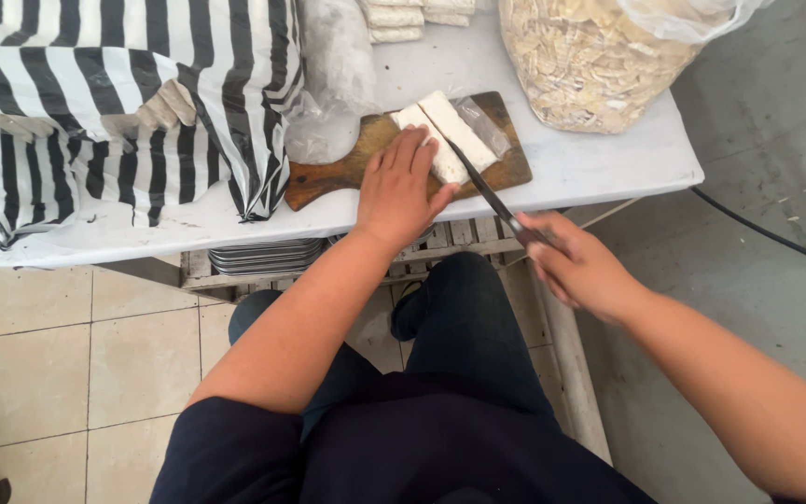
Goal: The person slices a white block of food into thin pieces on a wooden cutting board using a knife. The slices are then transferred into a large plastic bag. The person repeats the slicing process with another block of food.
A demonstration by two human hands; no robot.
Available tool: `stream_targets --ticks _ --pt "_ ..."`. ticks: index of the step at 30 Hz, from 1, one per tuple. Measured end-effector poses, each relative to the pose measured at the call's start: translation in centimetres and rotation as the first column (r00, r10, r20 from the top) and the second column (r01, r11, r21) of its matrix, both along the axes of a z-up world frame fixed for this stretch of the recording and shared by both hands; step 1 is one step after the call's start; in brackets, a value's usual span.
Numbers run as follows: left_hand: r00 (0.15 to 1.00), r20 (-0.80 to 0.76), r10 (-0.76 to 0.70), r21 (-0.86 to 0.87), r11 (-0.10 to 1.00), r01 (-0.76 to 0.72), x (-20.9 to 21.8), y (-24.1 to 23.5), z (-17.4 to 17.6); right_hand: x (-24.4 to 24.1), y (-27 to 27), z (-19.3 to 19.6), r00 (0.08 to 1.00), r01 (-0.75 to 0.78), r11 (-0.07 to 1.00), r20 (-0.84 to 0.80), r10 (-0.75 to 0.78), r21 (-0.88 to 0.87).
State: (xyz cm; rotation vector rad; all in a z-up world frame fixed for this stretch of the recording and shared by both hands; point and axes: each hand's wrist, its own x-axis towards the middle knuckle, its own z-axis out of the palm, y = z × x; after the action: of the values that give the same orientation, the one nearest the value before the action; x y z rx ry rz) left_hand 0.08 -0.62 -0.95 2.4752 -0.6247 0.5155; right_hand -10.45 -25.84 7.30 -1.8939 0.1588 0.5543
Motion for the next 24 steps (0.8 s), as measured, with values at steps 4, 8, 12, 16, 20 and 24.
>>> stream_targets --ticks 4,8,12,16,20,24 --pt "0.999 -0.034 -0.017 -0.009 1.0 0.016 -0.1 0.2 -0.2 -3.1 -2.8 1.1 0.995 0.053 0.999 -0.088 -0.051 0.012" --pt "1.0 0.0 -0.019 -0.031 0.999 0.019 0.2 0.7 -0.3 -4.2 -5.4 2.1 0.987 0.107 0.994 -0.122 -0.107 -0.01" --pt "0.999 0.029 -0.016 -0.198 0.98 0.021 -0.3 0.9 -0.3 -2.3 -5.5 1.0 0.995 0.078 0.982 0.048 -0.088 0.171" --pt "0.978 -0.051 0.204 -0.155 0.965 -0.21 0.0 -0.3 0.8 4.2 -2.5 -1.6 0.958 0.009 0.97 0.276 -0.077 0.241" --pt "0.951 -0.222 0.216 -0.157 0.954 -0.254 0.5 -1.4 1.6 11.7 1.7 -3.3 0.918 0.08 0.994 0.382 -0.103 0.074" --pt "0.961 -0.268 0.069 -0.397 0.901 -0.176 1.3 -1.7 1.9 15.0 4.3 -4.6 0.858 0.113 0.99 0.512 -0.052 -0.089"
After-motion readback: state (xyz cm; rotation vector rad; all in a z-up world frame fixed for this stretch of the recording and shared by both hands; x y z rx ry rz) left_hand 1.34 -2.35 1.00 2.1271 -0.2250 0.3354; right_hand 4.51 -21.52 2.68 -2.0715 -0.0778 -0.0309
